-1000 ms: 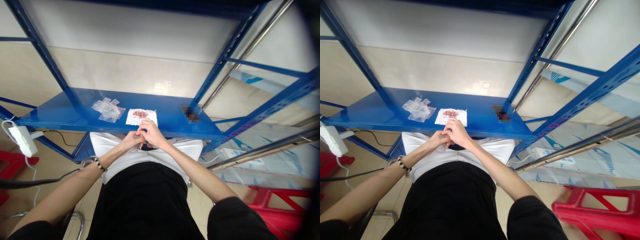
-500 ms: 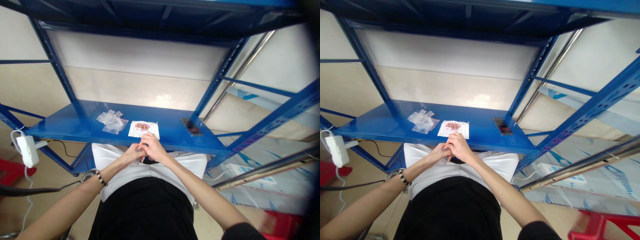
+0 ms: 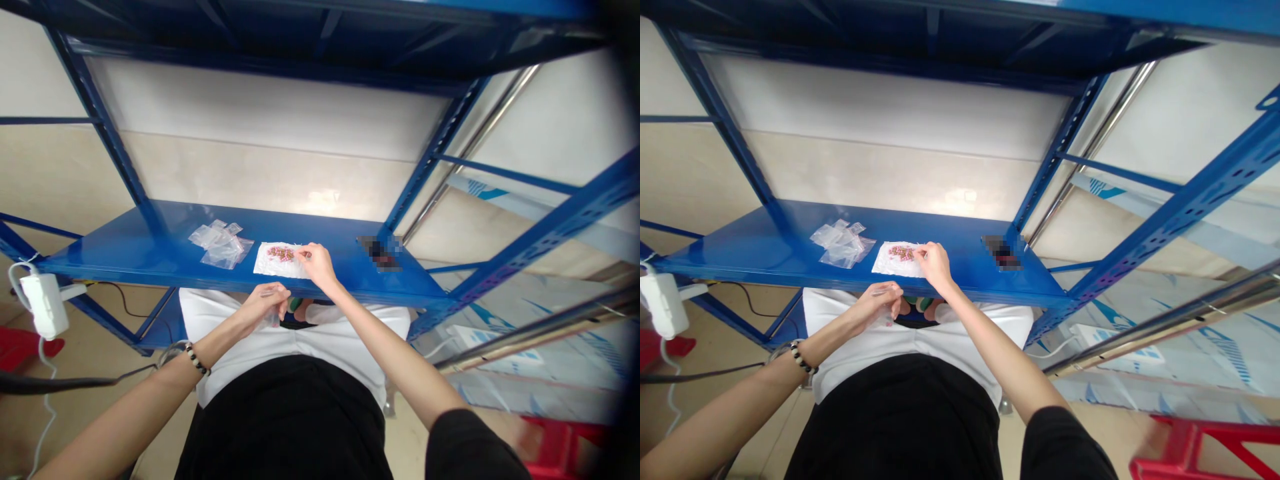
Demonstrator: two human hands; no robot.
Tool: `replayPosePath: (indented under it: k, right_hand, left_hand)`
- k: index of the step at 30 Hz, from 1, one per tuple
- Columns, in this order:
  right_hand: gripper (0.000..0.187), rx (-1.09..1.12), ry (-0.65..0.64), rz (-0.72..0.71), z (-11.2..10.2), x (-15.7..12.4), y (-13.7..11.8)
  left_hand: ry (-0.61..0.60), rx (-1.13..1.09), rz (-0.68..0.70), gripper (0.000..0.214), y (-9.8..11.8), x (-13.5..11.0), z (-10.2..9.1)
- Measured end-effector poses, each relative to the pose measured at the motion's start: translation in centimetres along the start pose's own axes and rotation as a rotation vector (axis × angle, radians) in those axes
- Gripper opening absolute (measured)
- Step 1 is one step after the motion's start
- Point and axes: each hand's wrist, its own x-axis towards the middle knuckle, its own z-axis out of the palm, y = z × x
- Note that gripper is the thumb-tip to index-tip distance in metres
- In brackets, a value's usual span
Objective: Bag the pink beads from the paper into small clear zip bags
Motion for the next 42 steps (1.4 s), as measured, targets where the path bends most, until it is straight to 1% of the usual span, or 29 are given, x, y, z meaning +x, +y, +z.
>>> replayPosePath:
  k: [2,5,10,14,17,18,20,23,26,29,32,35,38,42]
  right_hand:
    - [0.015,-0.050,-0.059,0.041,0.5,0.9,0.8]
    - [0.014,-0.072,-0.121,0.045,1.3,1.2,1.0]
    - [0.013,-0.123,-0.110,0.032,1.8,0.7,0.5]
    - [0.011,-0.061,-0.048,0.040,1.1,0.4,-0.4]
    - [0.008,0.108,-0.022,-0.016,-0.4,-0.1,-2.5]
    - [0.007,0.178,-0.041,-0.050,-0.9,-0.5,-3.4]
    - [0.006,0.291,-0.127,-0.118,-1.9,-1.5,-5.1]
    - [0.010,0.346,-0.280,-0.176,-2.6,-3.1,-7.1]
    - [0.010,0.335,-0.367,-0.153,-2.5,-4.2,-7.7]
    - [0.010,0.334,-0.396,-0.146,-2.1,-4.5,-7.7]
    - [0.011,0.374,-0.369,-0.151,-1.9,-4.2,-7.5]
    - [0.012,0.446,-0.277,-0.106,-1.7,-3.7,-6.6]
    - [0.015,0.474,-0.149,-0.012,-1.3,-3.1,-4.7]
    - [0.027,0.447,0.008,0.091,-0.7,-2.0,-1.0]
  left_hand:
    - [0.011,-0.050,0.000,0.029,0.0,0.1,-0.1]
    - [0.022,-0.082,-0.005,0.030,0.0,0.3,-0.3]
    - [0.035,-0.087,-0.002,0.028,0.0,0.3,-0.4]
    - [0.050,-0.082,-0.004,0.028,0.1,0.0,-0.3]
    - [0.051,-0.035,0.002,0.027,0.4,0.0,-0.3]
    - [0.045,-0.015,0.009,0.026,0.4,0.0,-0.2]
    - [0.026,0.030,0.018,0.026,0.5,0.0,-0.2]
    - [0.005,0.107,0.008,0.028,0.3,0.0,-0.3]
    - [-0.008,0.144,-0.004,0.026,-0.1,-0.1,-0.6]
    - [-0.021,0.121,-0.006,0.024,-0.4,-0.1,-0.8]
    - [-0.032,0.113,-0.012,0.026,-0.3,-0.1,-0.8]
    - [-0.037,0.079,-0.020,0.027,0.1,-0.2,-0.5]
    - [-0.028,0.026,-0.020,0.026,0.4,-0.3,-0.2]
    - [-0.033,-0.030,-0.018,0.026,0.4,-0.4,0.1]
